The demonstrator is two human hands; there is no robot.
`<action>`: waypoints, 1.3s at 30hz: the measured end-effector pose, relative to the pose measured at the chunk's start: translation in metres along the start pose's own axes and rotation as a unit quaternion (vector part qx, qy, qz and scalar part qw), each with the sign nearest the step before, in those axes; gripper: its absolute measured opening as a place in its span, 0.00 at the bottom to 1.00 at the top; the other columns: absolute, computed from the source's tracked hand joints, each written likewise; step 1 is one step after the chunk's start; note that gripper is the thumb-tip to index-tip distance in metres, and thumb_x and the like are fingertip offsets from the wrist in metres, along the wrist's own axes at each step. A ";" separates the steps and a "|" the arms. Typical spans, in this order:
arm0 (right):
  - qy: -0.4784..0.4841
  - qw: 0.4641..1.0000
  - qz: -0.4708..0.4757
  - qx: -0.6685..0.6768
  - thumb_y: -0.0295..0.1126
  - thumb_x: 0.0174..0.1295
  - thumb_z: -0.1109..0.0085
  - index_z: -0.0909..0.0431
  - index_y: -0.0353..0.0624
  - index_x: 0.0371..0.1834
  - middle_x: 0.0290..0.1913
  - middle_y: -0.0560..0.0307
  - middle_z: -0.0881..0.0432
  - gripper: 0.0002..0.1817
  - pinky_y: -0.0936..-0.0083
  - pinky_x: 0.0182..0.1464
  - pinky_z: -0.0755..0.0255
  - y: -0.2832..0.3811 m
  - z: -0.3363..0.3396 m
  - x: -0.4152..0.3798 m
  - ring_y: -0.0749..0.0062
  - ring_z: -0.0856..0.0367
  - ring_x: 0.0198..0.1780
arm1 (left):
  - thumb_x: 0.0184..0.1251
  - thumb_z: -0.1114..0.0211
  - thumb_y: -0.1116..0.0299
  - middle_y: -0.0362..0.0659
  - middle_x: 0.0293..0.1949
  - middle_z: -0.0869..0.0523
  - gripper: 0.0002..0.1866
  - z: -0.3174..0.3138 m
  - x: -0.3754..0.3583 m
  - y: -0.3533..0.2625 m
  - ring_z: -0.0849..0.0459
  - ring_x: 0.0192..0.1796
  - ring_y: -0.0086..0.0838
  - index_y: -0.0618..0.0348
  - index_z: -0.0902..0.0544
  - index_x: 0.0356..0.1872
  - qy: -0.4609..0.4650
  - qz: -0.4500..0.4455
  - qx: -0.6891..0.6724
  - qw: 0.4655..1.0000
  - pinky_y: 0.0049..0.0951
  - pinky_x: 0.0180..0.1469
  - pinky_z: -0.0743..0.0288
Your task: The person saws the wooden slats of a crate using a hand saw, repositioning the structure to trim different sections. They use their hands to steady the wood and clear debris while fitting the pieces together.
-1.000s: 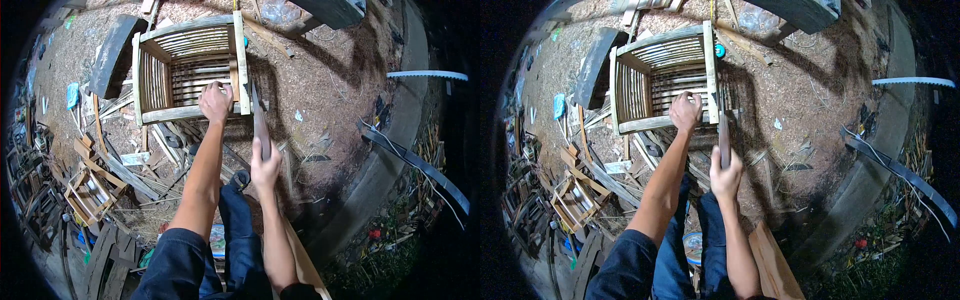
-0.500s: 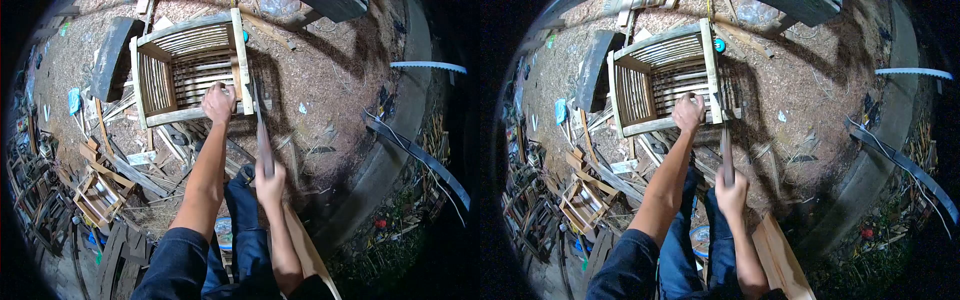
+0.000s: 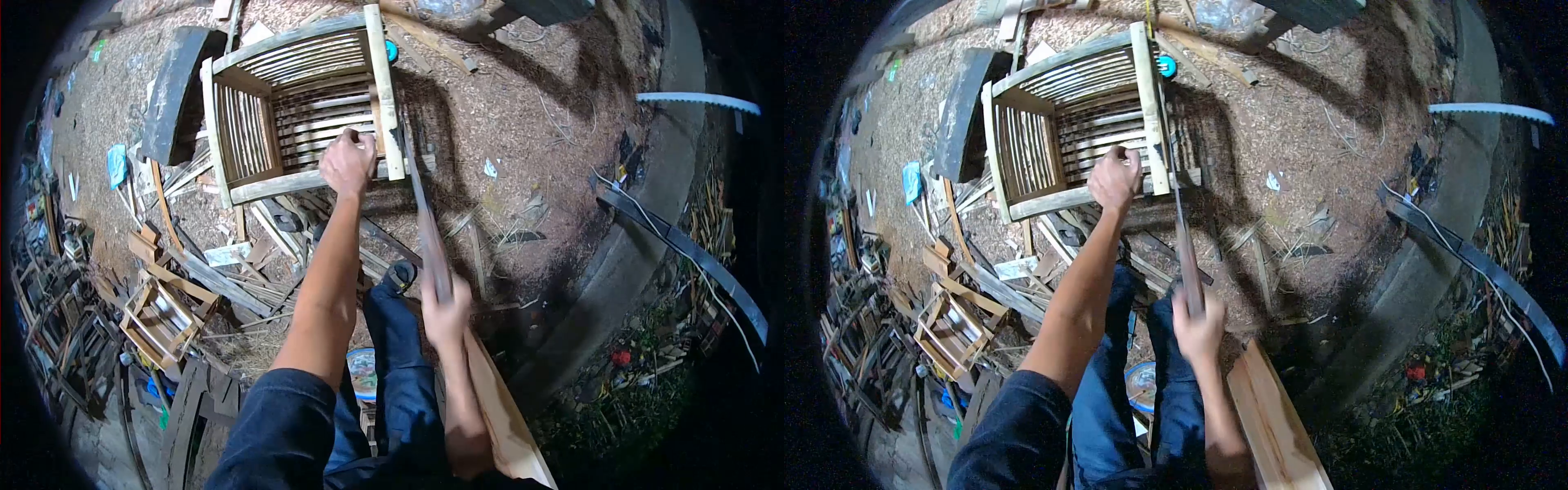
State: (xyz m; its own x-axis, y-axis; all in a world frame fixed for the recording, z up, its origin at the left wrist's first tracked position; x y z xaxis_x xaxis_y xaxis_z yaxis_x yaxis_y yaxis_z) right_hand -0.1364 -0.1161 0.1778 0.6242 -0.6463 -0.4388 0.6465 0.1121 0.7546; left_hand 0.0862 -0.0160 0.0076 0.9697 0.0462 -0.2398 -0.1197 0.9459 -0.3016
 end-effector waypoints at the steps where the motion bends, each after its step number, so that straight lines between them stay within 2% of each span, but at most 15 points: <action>1: 0.021 1.000 0.011 0.005 0.33 0.60 0.39 0.25 0.34 0.20 0.14 0.48 0.26 0.15 0.65 0.22 0.36 0.000 -0.021 0.039 0.63 0.22 0.17 | 0.56 0.44 0.56 0.53 0.29 0.13 0.16 -0.003 -0.001 0.002 0.13 0.33 0.45 0.56 0.14 0.32 -0.017 0.010 -0.007 1.000 0.42 0.39 0.21; 4: 0.029 0.999 0.035 0.001 0.34 0.62 0.41 0.29 0.35 0.17 0.12 0.49 0.28 0.18 0.66 0.21 0.38 0.016 -0.054 0.085 0.64 0.25 0.15 | 0.60 0.46 0.52 0.56 0.32 0.13 0.20 -0.007 0.004 0.003 0.13 0.37 0.49 0.50 0.12 0.40 0.036 0.018 -0.006 0.999 0.44 0.43 0.21; 8: -0.040 0.999 0.003 -0.003 0.31 0.57 0.37 0.18 0.33 0.28 0.20 0.41 0.20 0.10 0.64 0.28 0.28 0.009 -0.007 -0.025 0.58 0.16 0.24 | 0.60 0.46 0.51 0.56 0.32 0.13 0.20 -0.005 0.003 0.005 0.13 0.37 0.49 0.55 0.13 0.38 0.050 0.026 -0.029 0.998 0.44 0.43 0.22; 10: -0.019 1.000 -0.004 0.008 0.30 0.57 0.37 0.21 0.33 0.24 0.18 0.42 0.22 0.10 0.64 0.25 0.30 0.009 -0.011 -0.008 0.57 0.18 0.21 | 0.60 0.47 0.52 0.56 0.32 0.13 0.21 -0.007 0.003 0.004 0.14 0.37 0.50 0.56 0.14 0.38 0.039 0.025 -0.021 0.999 0.44 0.43 0.22; 11: -0.066 0.988 0.109 -0.086 0.32 0.59 0.38 0.25 0.34 0.19 0.14 0.46 0.25 0.15 0.65 0.21 0.35 0.014 -0.024 0.023 0.60 0.24 0.16 | 0.59 0.45 0.53 0.54 0.31 0.13 0.18 -0.005 0.003 0.001 0.13 0.36 0.49 0.55 0.14 0.35 0.027 0.023 -0.011 0.999 0.43 0.42 0.22; 14: 0.034 0.999 -0.041 -0.004 0.36 0.62 0.40 0.27 0.33 0.19 0.16 0.49 0.29 0.18 0.65 0.24 0.38 0.004 -0.065 0.108 0.66 0.30 0.19 | 0.58 0.44 0.55 0.52 0.30 0.13 0.16 -0.008 0.004 0.003 0.14 0.34 0.47 0.54 0.14 0.32 0.015 0.010 -0.026 0.999 0.42 0.40 0.22; 17: -0.018 0.995 0.030 -0.090 0.34 0.58 0.37 0.23 0.35 0.20 0.18 0.45 0.23 0.14 0.64 0.26 0.31 0.009 -0.018 0.015 0.57 0.20 0.22 | 0.58 0.44 0.55 0.53 0.30 0.13 0.16 -0.003 0.004 0.001 0.14 0.34 0.47 0.54 0.13 0.33 0.008 0.006 -0.014 1.000 0.43 0.39 0.22; 19: -0.021 0.999 -0.019 0.016 0.29 0.55 0.35 0.18 0.33 0.27 0.18 0.45 0.23 0.08 0.66 0.31 0.26 0.009 0.009 -0.030 0.60 0.17 0.24 | 0.58 0.45 0.55 0.54 0.31 0.13 0.17 -0.003 0.003 0.003 0.13 0.34 0.47 0.54 0.13 0.33 0.021 0.012 -0.019 1.000 0.43 0.39 0.22; 24: 0.071 0.997 -0.010 -0.039 0.38 0.60 0.38 0.25 0.33 0.20 0.17 0.44 0.25 0.19 0.65 0.24 0.35 0.004 -0.058 0.103 0.62 0.21 0.20 | 0.58 0.44 0.54 0.54 0.30 0.13 0.17 -0.004 0.005 -0.002 0.13 0.34 0.46 0.53 0.13 0.34 0.033 0.042 0.002 0.999 0.42 0.40 0.22; 28: -0.033 0.998 0.038 -0.034 0.32 0.59 0.39 0.21 0.32 0.25 0.17 0.44 0.24 0.13 0.65 0.26 0.31 0.021 -0.016 0.012 0.64 0.19 0.22 | 0.58 0.44 0.54 0.53 0.30 0.13 0.17 -0.005 0.005 0.005 0.13 0.34 0.47 0.53 0.13 0.33 0.033 0.026 -0.019 0.999 0.41 0.42 0.22; 30: 0.001 0.995 -0.076 0.069 0.29 0.58 0.40 0.18 0.34 0.30 0.20 0.45 0.20 0.08 0.67 0.31 0.27 0.005 0.007 -0.025 0.60 0.16 0.25 | 0.58 0.44 0.54 0.53 0.29 0.13 0.17 -0.002 0.002 0.005 0.13 0.34 0.46 0.53 0.13 0.32 0.017 0.023 -0.031 0.999 0.41 0.41 0.22; 33: -0.029 0.993 0.055 -0.096 0.35 0.59 0.38 0.24 0.33 0.21 0.17 0.44 0.24 0.16 0.65 0.26 0.32 -0.016 -0.030 0.043 0.56 0.20 0.21 | 0.58 0.45 0.54 0.53 0.30 0.13 0.17 -0.002 0.000 -0.002 0.13 0.33 0.47 0.54 0.13 0.33 0.044 0.023 -0.018 0.999 0.42 0.39 0.22; 34: 0.053 0.998 -0.026 -0.037 0.39 0.59 0.37 0.28 0.33 0.17 0.16 0.42 0.27 0.21 0.62 0.24 0.35 -0.001 -0.048 0.081 0.53 0.23 0.19 | 0.58 0.45 0.54 0.52 0.30 0.13 0.18 -0.002 0.003 -0.001 0.13 0.33 0.47 0.54 0.13 0.33 0.050 0.040 -0.005 0.998 0.42 0.39 0.22; 36: 0.041 0.999 -0.006 -0.021 0.38 0.60 0.38 0.28 0.33 0.15 0.15 0.43 0.28 0.22 0.61 0.24 0.35 0.006 -0.062 0.107 0.53 0.23 0.18 | 0.57 0.46 0.53 0.55 0.31 0.13 0.19 0.003 0.003 -0.001 0.14 0.35 0.49 0.56 0.13 0.35 0.042 0.022 -0.020 0.999 0.44 0.41 0.22; 39: -0.025 0.999 0.014 -0.041 0.34 0.58 0.38 0.24 0.32 0.19 0.15 0.43 0.26 0.16 0.65 0.24 0.32 -0.001 -0.016 0.001 0.56 0.20 0.20 | 0.56 0.45 0.53 0.54 0.31 0.13 0.19 -0.007 0.005 0.008 0.14 0.37 0.48 0.56 0.13 0.34 0.075 0.045 -0.034 0.996 0.42 0.44 0.22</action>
State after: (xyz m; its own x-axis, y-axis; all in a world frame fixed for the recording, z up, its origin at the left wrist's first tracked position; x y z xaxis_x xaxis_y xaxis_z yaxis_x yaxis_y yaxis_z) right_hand -0.1294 -0.1049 0.1695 0.6211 -0.6792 -0.3910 0.6641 0.1913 0.7227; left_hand 0.0890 -0.0109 -0.0030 0.9128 0.0762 -0.4013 -0.2228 0.9164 -0.3326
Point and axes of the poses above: each hand's wrist, its own x-axis towards the middle knuckle, its own z-axis out of the back of the hand, y = z × x, the point moved 6 cm from there along x, towards the middle knuckle
